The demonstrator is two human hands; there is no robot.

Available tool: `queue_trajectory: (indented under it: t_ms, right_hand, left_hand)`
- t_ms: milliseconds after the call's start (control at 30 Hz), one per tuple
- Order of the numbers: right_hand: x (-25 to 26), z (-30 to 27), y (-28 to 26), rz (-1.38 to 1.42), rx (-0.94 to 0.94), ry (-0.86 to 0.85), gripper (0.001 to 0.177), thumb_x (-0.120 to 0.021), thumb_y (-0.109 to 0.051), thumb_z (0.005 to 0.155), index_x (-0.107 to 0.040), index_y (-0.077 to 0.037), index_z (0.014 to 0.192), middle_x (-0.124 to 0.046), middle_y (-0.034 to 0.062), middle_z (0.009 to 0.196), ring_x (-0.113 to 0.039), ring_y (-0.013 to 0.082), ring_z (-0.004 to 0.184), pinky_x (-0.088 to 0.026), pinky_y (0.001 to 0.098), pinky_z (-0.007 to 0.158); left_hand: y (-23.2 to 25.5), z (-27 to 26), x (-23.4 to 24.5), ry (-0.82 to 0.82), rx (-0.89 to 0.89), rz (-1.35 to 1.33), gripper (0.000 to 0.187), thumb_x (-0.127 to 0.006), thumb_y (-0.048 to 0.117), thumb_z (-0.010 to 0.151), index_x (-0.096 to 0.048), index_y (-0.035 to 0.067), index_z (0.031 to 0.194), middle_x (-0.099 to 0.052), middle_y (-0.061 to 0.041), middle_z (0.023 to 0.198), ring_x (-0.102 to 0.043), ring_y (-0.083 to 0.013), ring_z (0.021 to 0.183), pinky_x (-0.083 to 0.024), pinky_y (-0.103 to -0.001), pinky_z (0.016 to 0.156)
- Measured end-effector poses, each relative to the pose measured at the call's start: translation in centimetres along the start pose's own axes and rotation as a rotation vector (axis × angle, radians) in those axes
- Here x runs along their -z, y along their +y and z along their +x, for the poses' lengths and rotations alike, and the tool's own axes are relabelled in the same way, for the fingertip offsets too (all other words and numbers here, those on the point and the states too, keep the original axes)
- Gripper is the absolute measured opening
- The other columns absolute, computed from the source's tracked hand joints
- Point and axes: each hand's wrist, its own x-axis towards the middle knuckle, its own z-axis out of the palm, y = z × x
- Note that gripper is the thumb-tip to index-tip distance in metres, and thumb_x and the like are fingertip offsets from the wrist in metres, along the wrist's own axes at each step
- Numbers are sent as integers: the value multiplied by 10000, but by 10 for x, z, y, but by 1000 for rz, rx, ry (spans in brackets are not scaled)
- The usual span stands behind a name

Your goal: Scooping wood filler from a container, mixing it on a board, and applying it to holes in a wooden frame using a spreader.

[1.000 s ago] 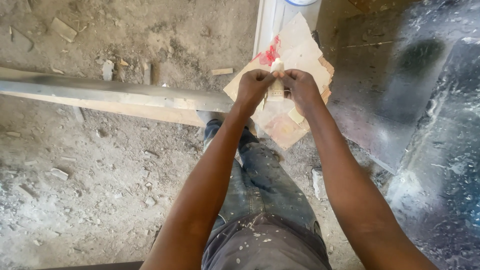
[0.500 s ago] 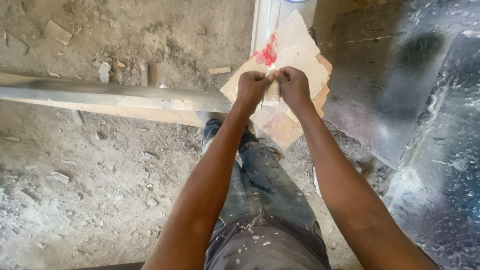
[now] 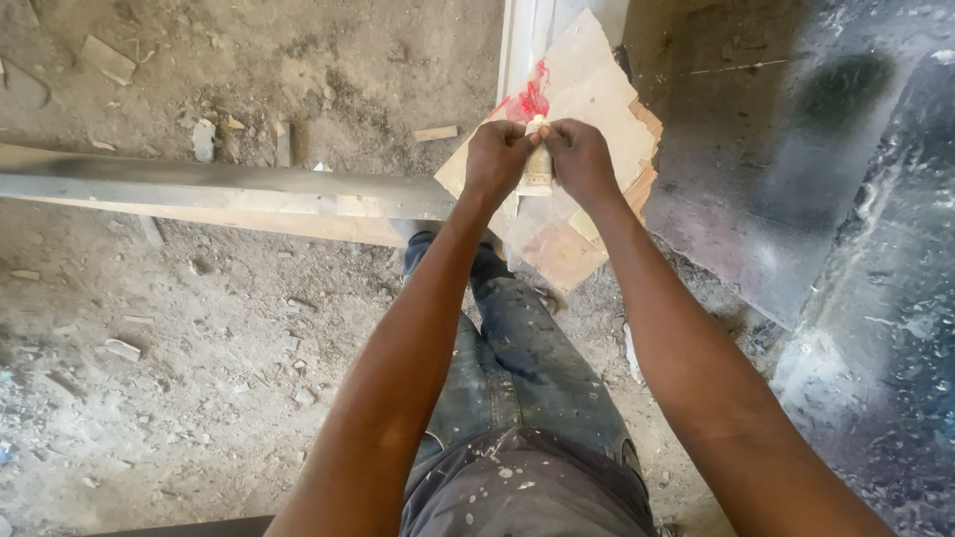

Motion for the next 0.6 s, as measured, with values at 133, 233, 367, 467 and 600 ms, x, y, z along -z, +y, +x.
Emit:
queue_trajectory:
  t_ms: [133,233,367,467,600]
  right_hand:
    - [-4,17,25,-77,24,-1,367,-566,-307,1242,-809,-38,1186,-667,89,763,-673,170,691,-532,337,633]
    - [-5,22,31,-127,-15,-8,395,-560,-350,1242,-801,-52,1150,-644,57,757,-639,154,672,-507,331,618]
    - [-9,34,37,-159,-58,3,403,-574,-377,1223,-808,-81,1081,-619,23,718,-612,139,631,-482,322,590]
    - [-13,40,42,-111,-80,11,392,-617,-392,1183,-797,-102,990,-581,5,702,-571,123,643,-448,310,601]
    - [-22,54,60,-110,-90,28,381,-647,-384,1162,-807,-90,978,-593,29,700,-582,150,649,-442,344,593]
  left_hand:
    - [-18,25,-9,-37,-12,71,378,-794,470,1014,-893,106,1029,-825,-85,844,-847,-315,877,-688,-479,837]
    - [-20,29,-14,-58,12,82,418,-779,494,1004,-891,94,963,-817,-113,821,-845,-353,887,-667,-504,840]
    - [-32,43,-24,-9,72,12,494,-815,579,953,-890,93,997,-808,-113,837,-839,-321,880,-670,-507,842]
    - [-28,44,-27,13,115,-23,450,-822,531,944,-885,87,976,-802,-129,843,-832,-344,898,-664,-507,866]
    - [-22,47,-25,27,160,0,412,-814,489,952,-891,86,989,-829,-142,895,-842,-354,969,-661,-494,914]
